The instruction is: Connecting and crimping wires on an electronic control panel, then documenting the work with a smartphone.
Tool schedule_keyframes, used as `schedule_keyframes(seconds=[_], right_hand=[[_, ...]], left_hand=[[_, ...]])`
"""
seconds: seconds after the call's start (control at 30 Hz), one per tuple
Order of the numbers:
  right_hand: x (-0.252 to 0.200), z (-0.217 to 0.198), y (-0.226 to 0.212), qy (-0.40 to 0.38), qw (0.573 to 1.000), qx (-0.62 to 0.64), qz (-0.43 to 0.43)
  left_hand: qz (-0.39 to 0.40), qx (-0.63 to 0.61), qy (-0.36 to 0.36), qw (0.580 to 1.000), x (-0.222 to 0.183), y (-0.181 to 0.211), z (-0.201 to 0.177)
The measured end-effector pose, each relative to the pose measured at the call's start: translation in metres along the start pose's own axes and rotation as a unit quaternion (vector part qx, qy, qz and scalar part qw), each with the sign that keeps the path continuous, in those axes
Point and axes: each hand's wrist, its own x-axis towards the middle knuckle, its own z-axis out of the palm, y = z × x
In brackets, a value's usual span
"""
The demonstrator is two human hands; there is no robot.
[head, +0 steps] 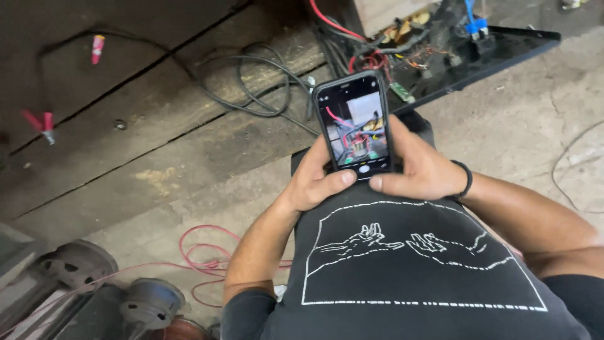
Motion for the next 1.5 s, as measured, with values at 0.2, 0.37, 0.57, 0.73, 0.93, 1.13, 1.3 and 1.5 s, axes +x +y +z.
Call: schedule_keyframes(seconds=[0.2, 0.37, 0.57, 0.73, 0.93, 1.13, 1.3, 1.5], right_hand=[[0.044, 0.056, -0.016, -0.030, 0.999, -0.022, 0.029], [0.078, 0.110, 0.006, 0.126, 0.991, -0.040, -0.003], [0.091, 0.159, 0.055, 0.375, 0.922, 0.074, -0.063], [0.085, 0.163, 0.048, 0.481, 0.876, -0.014, -0.035], [0.076, 0.164, 0.056, 0.506, 0.862, -0.027, -0.019], [0.079, 0.167, 0.061, 0.506, 0.862, -0.035, -0.017], [0.086, 0.167, 0.057, 0.497, 0.865, 0.004, -0.065], [0.090, 0.166, 0.055, 0.481, 0.874, -0.004, -0.073]], left_hand=[[0.073, 0.145, 0.018, 0.987, -0.012, 0.003, -0.080], [0.048, 0.157, -0.131, 0.978, 0.019, 0.002, -0.148], [0.016, 0.146, -0.321, 0.936, 0.071, -0.023, -0.178], [-0.007, 0.053, -0.389, 0.920, 0.089, -0.040, -0.165], [-0.031, 0.040, -0.422, 0.905, 0.092, -0.030, -0.156], [-0.010, 0.038, -0.426, 0.904, 0.090, -0.028, -0.162], [-0.015, 0.028, -0.418, 0.908, 0.088, -0.024, -0.164], [-0.018, 0.037, -0.405, 0.913, 0.083, -0.026, -0.170]])
